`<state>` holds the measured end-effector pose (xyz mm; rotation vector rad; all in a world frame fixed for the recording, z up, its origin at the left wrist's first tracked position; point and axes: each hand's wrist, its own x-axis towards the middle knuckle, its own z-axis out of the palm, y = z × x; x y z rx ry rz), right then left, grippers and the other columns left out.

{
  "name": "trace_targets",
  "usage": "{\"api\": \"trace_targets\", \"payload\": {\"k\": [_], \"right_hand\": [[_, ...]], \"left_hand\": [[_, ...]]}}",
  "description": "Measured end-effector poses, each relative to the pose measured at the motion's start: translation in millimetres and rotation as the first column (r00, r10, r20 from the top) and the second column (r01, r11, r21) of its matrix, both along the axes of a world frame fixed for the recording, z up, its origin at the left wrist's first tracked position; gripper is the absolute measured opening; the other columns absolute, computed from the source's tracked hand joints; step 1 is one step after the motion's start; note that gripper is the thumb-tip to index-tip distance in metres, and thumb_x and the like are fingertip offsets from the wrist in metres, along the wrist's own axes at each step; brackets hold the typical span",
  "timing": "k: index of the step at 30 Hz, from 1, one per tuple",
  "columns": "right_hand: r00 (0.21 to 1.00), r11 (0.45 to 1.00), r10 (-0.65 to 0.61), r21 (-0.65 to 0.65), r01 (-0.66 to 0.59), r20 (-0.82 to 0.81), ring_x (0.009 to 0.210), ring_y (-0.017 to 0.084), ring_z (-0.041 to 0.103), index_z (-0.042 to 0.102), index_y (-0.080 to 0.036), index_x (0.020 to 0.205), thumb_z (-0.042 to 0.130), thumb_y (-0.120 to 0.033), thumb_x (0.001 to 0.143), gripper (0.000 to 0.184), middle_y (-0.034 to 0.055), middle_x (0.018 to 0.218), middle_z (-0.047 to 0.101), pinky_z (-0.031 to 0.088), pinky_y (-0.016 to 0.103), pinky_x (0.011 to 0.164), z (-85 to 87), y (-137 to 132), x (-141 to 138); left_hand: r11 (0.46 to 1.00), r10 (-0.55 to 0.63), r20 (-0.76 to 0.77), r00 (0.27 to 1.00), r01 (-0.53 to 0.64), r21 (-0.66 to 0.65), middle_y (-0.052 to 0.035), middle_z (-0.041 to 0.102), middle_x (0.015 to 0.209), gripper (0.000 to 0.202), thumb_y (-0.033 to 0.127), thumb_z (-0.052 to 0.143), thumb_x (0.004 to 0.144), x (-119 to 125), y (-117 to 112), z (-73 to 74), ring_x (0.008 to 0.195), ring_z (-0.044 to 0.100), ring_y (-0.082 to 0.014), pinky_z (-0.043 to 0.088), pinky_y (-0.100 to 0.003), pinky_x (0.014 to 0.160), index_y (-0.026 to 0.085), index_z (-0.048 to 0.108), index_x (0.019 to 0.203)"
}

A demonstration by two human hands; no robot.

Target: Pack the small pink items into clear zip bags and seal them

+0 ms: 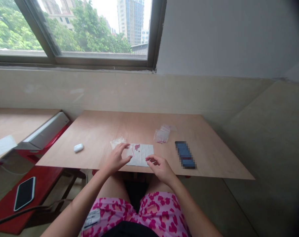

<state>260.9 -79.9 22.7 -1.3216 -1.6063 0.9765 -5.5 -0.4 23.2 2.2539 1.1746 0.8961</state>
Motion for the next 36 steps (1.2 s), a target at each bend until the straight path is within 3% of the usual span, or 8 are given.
{"api": "trace_targets", "payload": {"k": [4,9,14,20,24,30,36], "right_hand": [[0.989,0.995,0.09,-0.039,-0.095,-0.118,0.092,0.019,0.069,0.072,-0.023,0.119,0.064,-0.031,0.094,0.027,0.0068,0.116,0.073,0.055,0.031,0.079,3.8,-10,-19],[0.988,0.992,0.129,0.026,-0.127,-0.083,0.089,0.018,0.068,0.075,-0.021,0.114,0.053,-0.023,0.099,0.027,0.007,0.109,0.073,0.054,0.031,0.082,-0.7,-17,-30],[0.985,0.987,0.159,-0.023,-0.161,-0.068,0.097,0.021,0.069,0.078,-0.02,0.104,0.058,-0.028,0.099,0.023,0.0071,0.105,0.076,0.052,0.03,0.085,-11.1,-12,-28],[0.966,0.968,0.223,-0.085,-0.235,-0.133,0.086,0.019,0.066,0.077,-0.019,0.084,0.059,-0.02,0.091,0.019,0.0034,0.092,0.073,0.05,0.028,0.081,-24.0,-2,-25],[0.966,0.967,0.23,-0.087,-0.241,-0.121,0.085,0.018,0.065,0.075,-0.02,0.078,0.056,-0.014,0.088,0.023,0.0031,0.092,0.072,0.049,0.027,0.08,-23.2,-1,-28],[0.954,0.954,0.153,-0.213,-0.211,-0.259,0.075,0.017,0.062,0.073,-0.019,0.09,0.064,-0.025,0.088,0.011,0.0011,0.083,0.069,0.048,0.026,0.07,-21.9,-7,-35],[0.96,0.95,0.123,-0.25,-0.187,-0.252,0.072,0.017,0.063,0.075,-0.018,0.108,0.072,-0.032,0.088,0.025,0.0022,0.084,0.071,0.05,0.026,0.066,-27.3,-12,-38]], "left_hand": [[0.984,-0.153,0.007,0.988,0.153,-0.087,-0.0113,0.063,0.126,0.052,0.032,0.072,0.09,14,-36,-0.3,0.117,0.062,-0.0288,0.05,-0.043,0.102,0.025,0.053,0.139],[0.977,-0.187,0.005,0.982,0.186,-0.103,-0.0118,0.061,0.125,0.051,0.021,0.07,0.086,19,-54,-2.1,0.119,0.06,-0.0302,0.05,-0.044,0.103,0.024,0.055,0.134],[0.969,-0.233,-0.036,0.972,0.229,-0.095,-0.0108,0.059,0.124,0.057,0.015,0.071,0.083,19,-56,-10.1,0.116,0.06,-0.0302,0.052,-0.045,0.098,0.025,0.052,0.136],[0.954,-0.292,-0.072,0.954,0.286,-0.085,-0.0122,0.059,0.126,0.067,0.038,0.081,0.085,21,-50,-16.4,0.115,0.06,-0.0319,0.053,-0.048,0.098,0.025,0.05,0.143],[0.951,-0.307,-0.083,0.948,0.302,-0.067,-0.0125,0.061,0.128,0.063,0.039,0.081,0.086,22,-48,-18.1,0.117,0.059,-0.0323,0.052,-0.048,0.099,0.024,0.052,0.14],[0.959,-0.283,-0.099,0.954,0.283,-0.019,-0.0137,0.062,0.129,0.069,0.041,0.085,0.081,27,-53,-18.1,0.118,0.058,-0.0347,0.05,-0.05,0.1,0.023,0.052,0.139],[0.961,-0.272,-0.085,0.959,0.266,-0.078,-0.0109,0.066,0.121,0.052,0.026,0.08,0.082,25,-53,-12.3,0.113,0.06,-0.0308,0.05,-0.045,0.097,0.021,0.058,0.129]]}}
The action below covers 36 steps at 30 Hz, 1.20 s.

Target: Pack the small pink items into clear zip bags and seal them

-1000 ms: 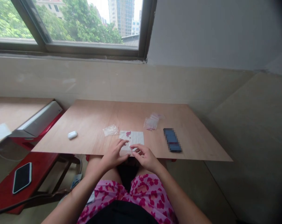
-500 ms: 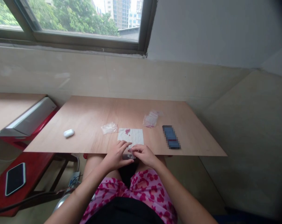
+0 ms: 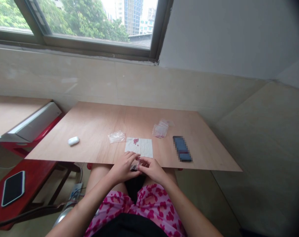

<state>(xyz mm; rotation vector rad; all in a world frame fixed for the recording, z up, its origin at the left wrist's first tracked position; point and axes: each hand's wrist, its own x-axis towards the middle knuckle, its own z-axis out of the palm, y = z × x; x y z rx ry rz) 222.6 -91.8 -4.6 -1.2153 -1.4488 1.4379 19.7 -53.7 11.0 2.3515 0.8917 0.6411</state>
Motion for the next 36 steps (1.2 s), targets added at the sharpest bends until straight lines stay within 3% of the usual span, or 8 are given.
{"api": "trace_targets", "payload": {"k": [5,9,13,17,24,27,31,36], "right_hand": [[0.994,0.993,-0.032,0.119,0.019,0.109,0.09,0.019,0.069,0.08,-0.021,0.105,0.071,-0.034,0.092,0.02,0.0086,0.12,0.066,0.056,0.029,0.079,-0.4,0,4],[0.963,0.944,0.003,0.317,-0.091,0.269,0.114,0.022,0.065,0.082,-0.023,0.095,0.061,-0.018,0.097,0.021,0.009,0.138,0.058,0.051,0.036,0.103,-0.5,-1,6],[0.946,0.919,0.094,0.339,-0.202,0.31,0.119,0.023,0.063,0.08,-0.023,0.094,0.064,-0.011,0.093,0.02,0.0079,0.133,0.062,0.05,0.037,0.106,6.4,-2,5],[0.936,0.938,0.166,0.243,-0.247,0.311,0.111,0.023,0.066,0.079,-0.024,0.107,0.076,-0.027,0.091,0.016,0.0083,0.137,0.059,0.054,0.035,0.099,14.7,-3,6],[0.923,0.928,0.167,0.26,-0.265,0.346,0.11,0.022,0.066,0.079,-0.025,0.108,0.08,-0.029,0.089,0.02,0.0088,0.144,0.055,0.051,0.036,0.103,12.4,-3,7],[0.922,0.924,0.173,0.268,-0.274,0.346,0.113,0.023,0.066,0.08,-0.025,0.107,0.079,-0.029,0.089,0.018,0.0086,0.143,0.056,0.051,0.036,0.104,14.5,-5,7],[0.928,0.917,0.183,0.282,-0.28,0.325,0.12,0.025,0.065,0.081,-0.026,0.104,0.075,-0.023,0.093,0.013,0.0078,0.134,0.064,0.05,0.038,0.106,21.1,-8,6],[0.936,0.911,0.175,0.31,-0.271,0.304,0.12,0.026,0.065,0.08,-0.026,0.11,0.081,-0.027,0.088,0.023,0.0083,0.133,0.065,0.05,0.036,0.104,24.8,-9,7]], "left_hand": [[0.993,-0.008,-0.022,1.0,0.005,-0.118,-0.0099,0.069,0.11,0.035,0.034,0.079,0.084,-3,3,3.1,0.104,0.063,-0.0289,0.051,-0.039,0.091,0.019,0.066,0.113],[0.952,-0.083,-0.052,0.995,0.063,-0.3,-0.0079,0.071,0.1,0.035,0.042,0.076,0.087,-5,2,7.3,0.09,0.065,-0.0247,0.05,-0.033,0.08,0.018,0.07,0.111],[0.847,-0.176,0.043,0.983,0.174,-0.502,-0.0055,0.072,0.096,0.038,0.049,0.067,0.093,-7,6,10.1,0.083,0.064,-0.021,0.047,-0.029,0.074,0.017,0.072,0.113],[0.723,-0.213,0.121,0.969,0.24,-0.647,-0.0039,0.07,0.091,0.043,0.055,0.063,0.095,-8,15,10.9,0.081,0.062,-0.0193,0.045,-0.027,0.07,0.016,0.073,0.109],[0.594,-0.217,0.205,0.954,0.296,-0.748,-0.0033,0.069,0.087,0.04,0.053,0.074,0.085,-11,21,10.8,0.077,0.061,-0.0177,0.045,-0.027,0.07,0.017,0.072,0.103],[0.591,-0.23,0.197,0.953,0.298,-0.75,-0.002,0.065,0.081,0.036,0.052,0.075,0.085,-12,19,10.1,0.072,0.058,-0.0162,0.043,-0.027,0.066,0.017,0.072,0.095],[0.637,-0.252,0.122,0.96,0.26,-0.726,-0.0001,0.059,0.075,0.037,0.052,0.073,0.087,-13,18,9.2,0.067,0.052,-0.0147,0.038,-0.025,0.061,0.016,0.071,0.091],[0.652,-0.267,0.113,0.957,0.266,-0.71,-0.0018,0.064,0.081,0.035,0.051,0.073,0.087,-13,18,11.2,0.075,0.059,-0.0179,0.044,-0.026,0.068,0.017,0.073,0.096]]}}
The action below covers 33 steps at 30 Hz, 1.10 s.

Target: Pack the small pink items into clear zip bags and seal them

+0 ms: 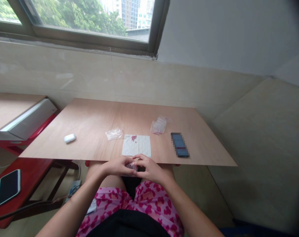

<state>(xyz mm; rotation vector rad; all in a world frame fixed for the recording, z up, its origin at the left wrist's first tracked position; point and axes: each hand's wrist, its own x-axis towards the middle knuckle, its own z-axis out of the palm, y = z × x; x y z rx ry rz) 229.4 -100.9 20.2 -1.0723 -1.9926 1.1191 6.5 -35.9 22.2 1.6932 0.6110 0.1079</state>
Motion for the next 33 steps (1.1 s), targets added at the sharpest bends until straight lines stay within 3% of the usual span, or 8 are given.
{"api": "trace_targets", "payload": {"k": [3,8,13,16,19,23,28,33], "right_hand": [[1.0,1.0,0.012,0.003,-0.012,-0.003,0.121,0.026,0.065,0.08,-0.027,0.113,0.082,-0.029,0.087,0.026,0.0084,0.135,0.065,0.05,0.036,0.105,-1.6,1,0],[1.0,0.998,0.003,-0.059,-0.004,-0.018,0.114,0.024,0.068,0.082,-0.026,0.107,0.07,-0.025,0.094,0.018,0.0078,0.128,0.071,0.052,0.035,0.1,-6.4,6,2],[0.956,0.955,-0.279,-0.075,0.285,0.09,0.086,0.022,0.07,0.079,-0.02,0.088,0.063,-0.033,0.096,0.022,0.0072,0.094,0.078,0.052,0.03,0.073,-14.8,25,19],[0.89,0.904,-0.425,0.042,0.424,0.162,0.083,0.023,0.069,0.077,-0.02,0.086,0.062,-0.031,0.094,0.02,0.0066,0.088,0.077,0.05,0.032,0.074,-22.2,46,25],[0.849,0.877,-0.481,0.127,0.463,0.221,0.085,0.023,0.069,0.077,-0.02,0.091,0.061,-0.028,0.092,0.017,0.0072,0.093,0.078,0.051,0.033,0.079,-29.1,71,16],[0.782,0.861,-0.509,0.205,0.466,0.361,0.092,0.024,0.069,0.076,-0.019,0.104,0.066,-0.028,0.092,0.018,0.0095,0.102,0.077,0.049,0.031,0.083,-35.2,98,-7],[0.708,0.86,-0.51,0.297,0.415,0.488,0.092,0.022,0.068,0.075,-0.02,0.1,0.063,-0.025,0.095,0.014,0.0111,0.105,0.075,0.047,0.028,0.078,-42.8,104,-22],[0.756,0.829,-0.56,0.232,0.509,0.34,0.084,0.021,0.067,0.073,-0.021,0.087,0.061,-0.028,0.094,0.016,0.0087,0.094,0.075,0.048,0.028,0.077,-48.0,105,-18]], "left_hand": [[1.0,0.003,-0.001,1.0,-0.003,0.021,-0.0034,0.067,0.086,0.035,0.05,0.074,0.085,0,1,1.6,0.08,0.062,-0.0198,0.046,-0.027,0.071,0.017,0.074,0.096],[1.0,0.021,-0.04,0.999,-0.02,0.016,-0.0022,0.065,0.08,0.037,0.052,0.073,0.084,-2,2,-0.9,0.072,0.058,-0.0174,0.044,-0.026,0.064,0.017,0.074,0.096],[0.998,0.045,-0.1,0.994,-0.041,0.039,-0.0015,0.067,0.08,0.034,0.049,0.075,0.083,-7,4,-1.0,0.073,0.06,-0.0174,0.043,-0.026,0.066,0.018,0.074,0.097],[0.996,0.076,-0.058,0.995,-0.074,0.042,-0.0031,0.069,0.086,0.038,0.053,0.07,0.088,-10,4,3.1,0.076,0.062,-0.0185,0.044,-0.027,0.067,0.018,0.073,0.103],[0.977,0.181,-0.001,0.983,-0.18,0.115,-0.0043,0.071,0.091,0.046,0.059,0.069,0.088,-14,6,4.7,0.081,0.063,-0.0202,0.046,-0.028,0.07,0.019,0.071,0.111],[0.856,0.392,0.044,0.919,-0.381,0.349,-0.0064,0.071,0.099,0.05,0.057,0.072,0.086,-22,13,-1.3,0.085,0.063,-0.0224,0.049,-0.032,0.074,0.019,0.068,0.118],[0.679,0.531,0.087,0.843,-0.484,0.552,-0.0056,0.068,0.094,0.047,0.047,0.078,0.082,-30,28,-11.2,0.083,0.063,-0.0232,0.049,-0.034,0.076,0.018,0.064,0.116],[0.58,0.585,0.158,0.795,-0.547,0.604,-0.0066,0.071,0.099,0.043,0.039,0.079,0.081,-27,42,-20.5,0.094,0.068,-0.0275,0.052,-0.04,0.085,0.02,0.063,0.116]]}}
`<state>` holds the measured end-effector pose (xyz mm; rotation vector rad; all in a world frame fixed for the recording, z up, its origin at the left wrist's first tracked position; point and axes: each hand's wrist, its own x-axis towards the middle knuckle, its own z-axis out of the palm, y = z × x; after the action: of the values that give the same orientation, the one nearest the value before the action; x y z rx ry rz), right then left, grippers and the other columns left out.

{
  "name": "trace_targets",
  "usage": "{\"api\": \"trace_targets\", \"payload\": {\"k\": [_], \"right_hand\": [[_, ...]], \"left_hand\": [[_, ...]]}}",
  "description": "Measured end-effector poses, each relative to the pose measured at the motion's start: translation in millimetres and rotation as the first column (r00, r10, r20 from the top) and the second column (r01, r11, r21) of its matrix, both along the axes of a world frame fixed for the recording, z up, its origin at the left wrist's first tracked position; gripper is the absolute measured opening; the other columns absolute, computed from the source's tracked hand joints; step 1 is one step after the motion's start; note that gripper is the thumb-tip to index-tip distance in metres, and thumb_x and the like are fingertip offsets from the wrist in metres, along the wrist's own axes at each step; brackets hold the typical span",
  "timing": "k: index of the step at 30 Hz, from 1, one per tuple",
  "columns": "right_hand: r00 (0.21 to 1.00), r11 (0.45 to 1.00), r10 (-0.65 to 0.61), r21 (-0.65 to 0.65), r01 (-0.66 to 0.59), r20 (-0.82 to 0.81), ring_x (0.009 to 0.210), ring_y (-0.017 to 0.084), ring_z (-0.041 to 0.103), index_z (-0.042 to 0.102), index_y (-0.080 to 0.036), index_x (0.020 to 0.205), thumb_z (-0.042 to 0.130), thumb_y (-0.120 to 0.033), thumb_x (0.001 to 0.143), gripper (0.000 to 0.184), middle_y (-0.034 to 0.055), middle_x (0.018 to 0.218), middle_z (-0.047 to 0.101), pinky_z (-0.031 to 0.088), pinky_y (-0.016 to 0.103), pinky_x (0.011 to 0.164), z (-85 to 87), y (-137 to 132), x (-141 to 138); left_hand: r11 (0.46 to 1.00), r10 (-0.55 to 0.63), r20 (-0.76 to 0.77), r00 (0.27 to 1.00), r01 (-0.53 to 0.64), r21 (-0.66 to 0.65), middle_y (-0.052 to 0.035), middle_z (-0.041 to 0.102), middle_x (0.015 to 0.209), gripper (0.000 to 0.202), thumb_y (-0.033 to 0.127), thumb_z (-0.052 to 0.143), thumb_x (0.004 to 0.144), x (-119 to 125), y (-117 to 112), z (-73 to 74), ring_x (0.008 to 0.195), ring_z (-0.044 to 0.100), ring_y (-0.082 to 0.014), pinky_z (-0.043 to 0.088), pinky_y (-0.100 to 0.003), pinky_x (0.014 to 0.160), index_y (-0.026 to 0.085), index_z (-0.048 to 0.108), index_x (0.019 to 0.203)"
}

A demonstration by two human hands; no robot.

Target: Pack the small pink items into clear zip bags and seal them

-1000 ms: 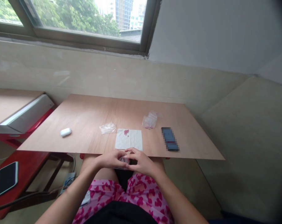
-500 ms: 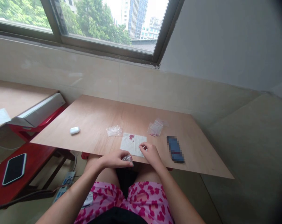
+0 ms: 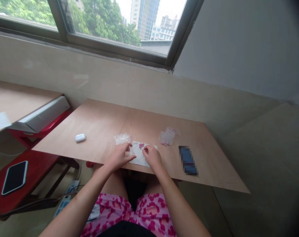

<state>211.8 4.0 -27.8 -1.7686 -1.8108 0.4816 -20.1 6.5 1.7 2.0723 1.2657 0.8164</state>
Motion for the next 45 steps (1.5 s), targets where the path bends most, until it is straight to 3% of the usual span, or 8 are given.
{"api": "trace_targets", "payload": {"k": [6,11,20,28,33,37,41,45], "right_hand": [[0.863,0.997,-0.076,-0.037,0.067,-0.499,0.077,0.023,0.069,0.072,-0.017,0.092,0.058,-0.048,0.095,0.034,0.0096,0.088,0.076,0.053,0.031,0.07,28.1,3,-21],[0.921,0.993,0.114,0.05,-0.103,-0.372,0.081,0.022,0.07,0.077,-0.02,0.093,0.063,-0.041,0.094,0.026,0.0081,0.092,0.079,0.052,0.031,0.076,50.2,2,-38],[0.995,0.999,-0.007,-0.042,0.003,-0.096,0.078,0.021,0.069,0.075,-0.02,0.087,0.06,-0.027,0.094,0.019,0.0069,0.088,0.078,0.046,0.028,0.072,8.0,11,-8],[0.998,0.997,-0.041,-0.059,0.044,0.054,0.086,0.02,0.069,0.074,-0.02,0.087,0.066,-0.026,0.091,0.01,0.0068,0.095,0.077,0.045,0.026,0.076,0.8,12,-20],[0.983,0.996,-0.076,-0.058,0.067,-0.169,0.081,0.02,0.07,0.073,-0.021,0.081,0.066,-0.028,0.089,0.014,0.0065,0.089,0.078,0.048,0.026,0.075,1.6,14,-23],[0.842,0.992,-0.119,-0.024,0.125,-0.526,0.074,0.021,0.069,0.073,-0.018,0.087,0.059,-0.04,0.093,0.026,0.0062,0.082,0.077,0.051,0.028,0.069,14.7,13,-31],[0.884,0.999,0.033,-0.004,-0.04,-0.466,0.077,0.021,0.07,0.076,-0.019,0.087,0.065,-0.04,0.09,0.024,0.0061,0.085,0.078,0.051,0.028,0.072,29.6,13,-38],[0.943,0.998,-0.06,0.01,0.067,-0.326,0.076,0.021,0.07,0.076,-0.019,0.086,0.061,-0.035,0.092,0.023,0.0065,0.083,0.078,0.05,0.028,0.072,23.0,17,-24]], "left_hand": [[0.996,0.085,0.017,0.996,-0.085,0.001,-0.0105,0.073,0.108,0.044,0.034,0.079,0.081,9,10,-8.2,0.102,0.07,-0.0314,0.054,-0.045,0.091,0.02,0.062,0.119],[0.997,0.073,0.054,0.996,-0.075,0.036,-0.0112,0.072,0.111,0.041,0.035,0.078,0.084,8,10,-9.6,0.104,0.07,-0.0308,0.054,-0.045,0.093,0.019,0.062,0.118],[0.997,0.071,0.067,0.995,-0.072,0.012,-0.0117,0.072,0.113,0.041,0.033,0.079,0.083,6,9,-6.3,0.105,0.069,-0.0318,0.053,-0.045,0.094,0.019,0.063,0.118],[0.997,0.071,0.1,0.992,-0.073,0.024,-0.0125,0.071,0.115,0.041,0.032,0.079,0.082,5,13,-11.2,0.107,0.068,-0.0323,0.052,-0.045,0.095,0.019,0.065,0.118],[0.998,0.067,0.115,0.991,-0.068,0.006,-0.0131,0.071,0.116,0.041,0.033,0.079,0.082,5,14,-11.1,0.108,0.067,-0.0333,0.051,-0.046,0.096,0.019,0.065,0.118],[0.998,0.054,0.132,0.99,-0.05,-0.029,-0.0129,0.071,0.115,0.043,0.033,0.08,0.081,6,13,-10.0,0.108,0.067,-0.034,0.05,-0.046,0.096,0.019,0.065,0.12],[0.999,0.043,0.168,0.985,-0.038,-0.035,-0.0133,0.071,0.119,0.044,0.032,0.081,0.08,7,12,-10.6,0.111,0.066,-0.0345,0.048,-0.046,0.098,0.021,0.066,0.121],[0.998,0.06,0.216,0.974,-0.052,-0.042,-0.0133,0.071,0.12,0.041,0.034,0.079,0.083,4,12,-11.3,0.113,0.066,-0.0344,0.046,-0.046,0.1,0.02,0.068,0.12]]}}
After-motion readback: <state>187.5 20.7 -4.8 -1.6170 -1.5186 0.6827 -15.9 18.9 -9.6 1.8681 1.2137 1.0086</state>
